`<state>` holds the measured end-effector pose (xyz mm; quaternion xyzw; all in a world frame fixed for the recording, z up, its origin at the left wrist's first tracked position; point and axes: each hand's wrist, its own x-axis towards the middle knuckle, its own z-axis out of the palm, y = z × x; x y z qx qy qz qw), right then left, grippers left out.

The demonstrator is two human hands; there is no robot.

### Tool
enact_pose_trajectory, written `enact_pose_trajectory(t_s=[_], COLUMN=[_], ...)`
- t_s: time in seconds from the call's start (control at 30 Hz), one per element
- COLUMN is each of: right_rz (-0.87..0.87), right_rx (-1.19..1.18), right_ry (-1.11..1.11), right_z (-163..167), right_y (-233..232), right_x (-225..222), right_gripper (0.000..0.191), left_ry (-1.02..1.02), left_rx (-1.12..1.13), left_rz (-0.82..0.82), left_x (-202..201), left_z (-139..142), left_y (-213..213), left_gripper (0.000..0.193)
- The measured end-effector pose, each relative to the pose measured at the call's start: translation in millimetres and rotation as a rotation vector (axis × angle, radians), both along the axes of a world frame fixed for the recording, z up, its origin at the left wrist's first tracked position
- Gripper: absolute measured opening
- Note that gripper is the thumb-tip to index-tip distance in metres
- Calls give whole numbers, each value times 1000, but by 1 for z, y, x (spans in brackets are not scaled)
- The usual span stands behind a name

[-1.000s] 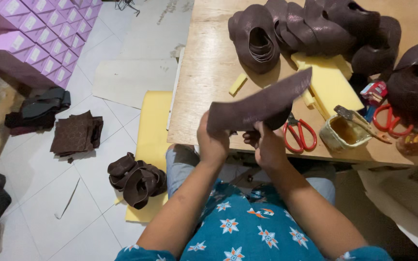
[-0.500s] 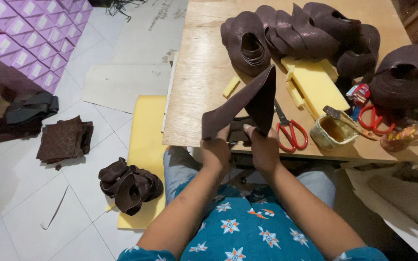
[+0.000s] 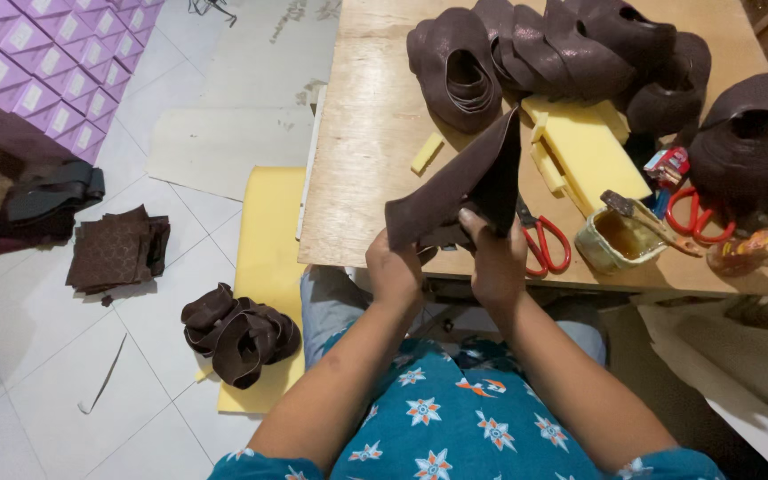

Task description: The person assembles a brown shoe upper by hand, folding and pressing the edges together. They use a small tool to smooth the seam and then apply glue with a brush to secure the joint. The finished shoe is placed on the table with other completed units.

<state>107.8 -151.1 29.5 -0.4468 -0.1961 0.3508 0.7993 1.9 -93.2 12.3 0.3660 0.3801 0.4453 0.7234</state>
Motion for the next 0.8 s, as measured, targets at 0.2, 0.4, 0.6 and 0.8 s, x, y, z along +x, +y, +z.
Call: enact_pose_trajectory(t_s=[0.2, 0.4, 0.6, 0.8], right_rz=[147, 65, 220, 352], right_rx=[-111, -210, -267, -293], right_ry=[-155, -236, 5, -36], right_z=[-5, -7, -12, -36], right_y=[2, 14, 18, 16], right_x=[-14, -5, -5, -9], right_gripper=[11, 17, 26, 33], left_ry=[331, 454, 344, 606], left_rx=[307, 399, 434, 424], left_rz=[-2, 100, 78, -14], left_x=[6, 3, -9, -19], left_z=[4, -5, -3, 13], left_y=[-5, 9, 20, 14], left_gripper=[31, 30, 22, 20])
